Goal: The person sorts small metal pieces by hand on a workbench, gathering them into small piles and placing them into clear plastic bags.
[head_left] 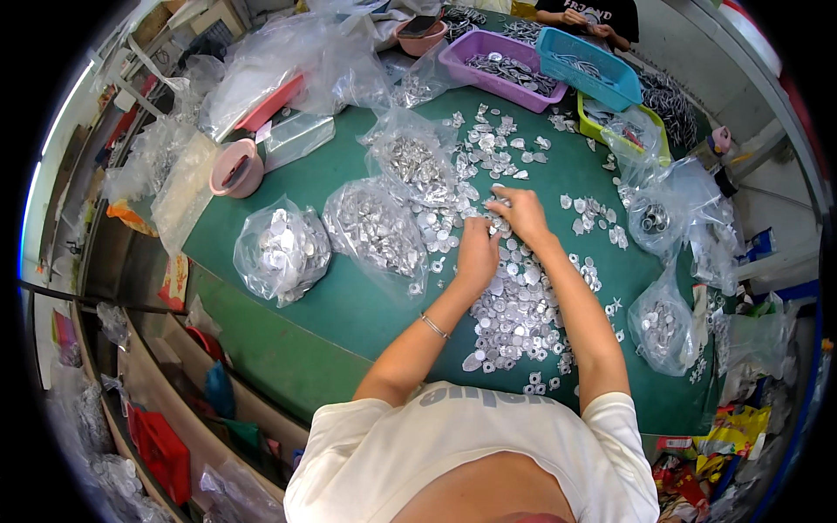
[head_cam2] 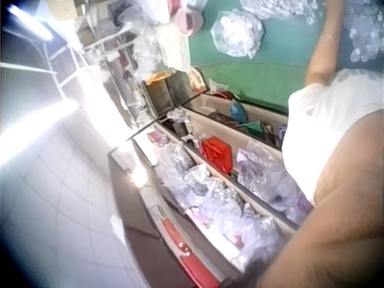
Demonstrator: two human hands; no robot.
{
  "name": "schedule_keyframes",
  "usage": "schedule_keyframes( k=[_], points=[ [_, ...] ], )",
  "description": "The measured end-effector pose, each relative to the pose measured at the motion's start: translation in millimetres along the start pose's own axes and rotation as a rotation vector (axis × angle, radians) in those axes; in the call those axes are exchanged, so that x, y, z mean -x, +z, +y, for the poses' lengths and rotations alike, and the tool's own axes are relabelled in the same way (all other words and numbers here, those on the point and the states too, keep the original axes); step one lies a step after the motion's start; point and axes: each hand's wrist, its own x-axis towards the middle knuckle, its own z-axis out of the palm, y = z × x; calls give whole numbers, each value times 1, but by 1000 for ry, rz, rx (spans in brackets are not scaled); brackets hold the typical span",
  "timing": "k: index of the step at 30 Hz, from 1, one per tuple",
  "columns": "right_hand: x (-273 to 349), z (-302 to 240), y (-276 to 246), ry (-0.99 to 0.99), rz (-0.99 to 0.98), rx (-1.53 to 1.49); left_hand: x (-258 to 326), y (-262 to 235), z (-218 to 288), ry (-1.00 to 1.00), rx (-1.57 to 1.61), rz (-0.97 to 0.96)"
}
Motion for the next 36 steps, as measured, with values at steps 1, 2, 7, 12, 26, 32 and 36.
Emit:
schedule_keyframes(
  k=[1,2,7,12,26,32,36],
  points=[
    [-3,-7,1,29,-87,66,0,-1,-2,-26,71,49],
    [-6,-11,2,61,-173,133,-1,-3,-6,-51,144,95],
    [-1,-5,-10,565,-144,-730,-11,-16,4,-293,967,140],
    [32,19,-56,706,107,-1737,-12,-14,-9,-682,1788,-173],
    [70,6,-96,156,514,-157,-11,34,55,-1307,1693,-575],
    [70,101,-95,272,372,613,-31,68,74,-699,962,-554],
    [68,98,-102,187,259,524,-66,114,66,332,57,-222]
  ],
)
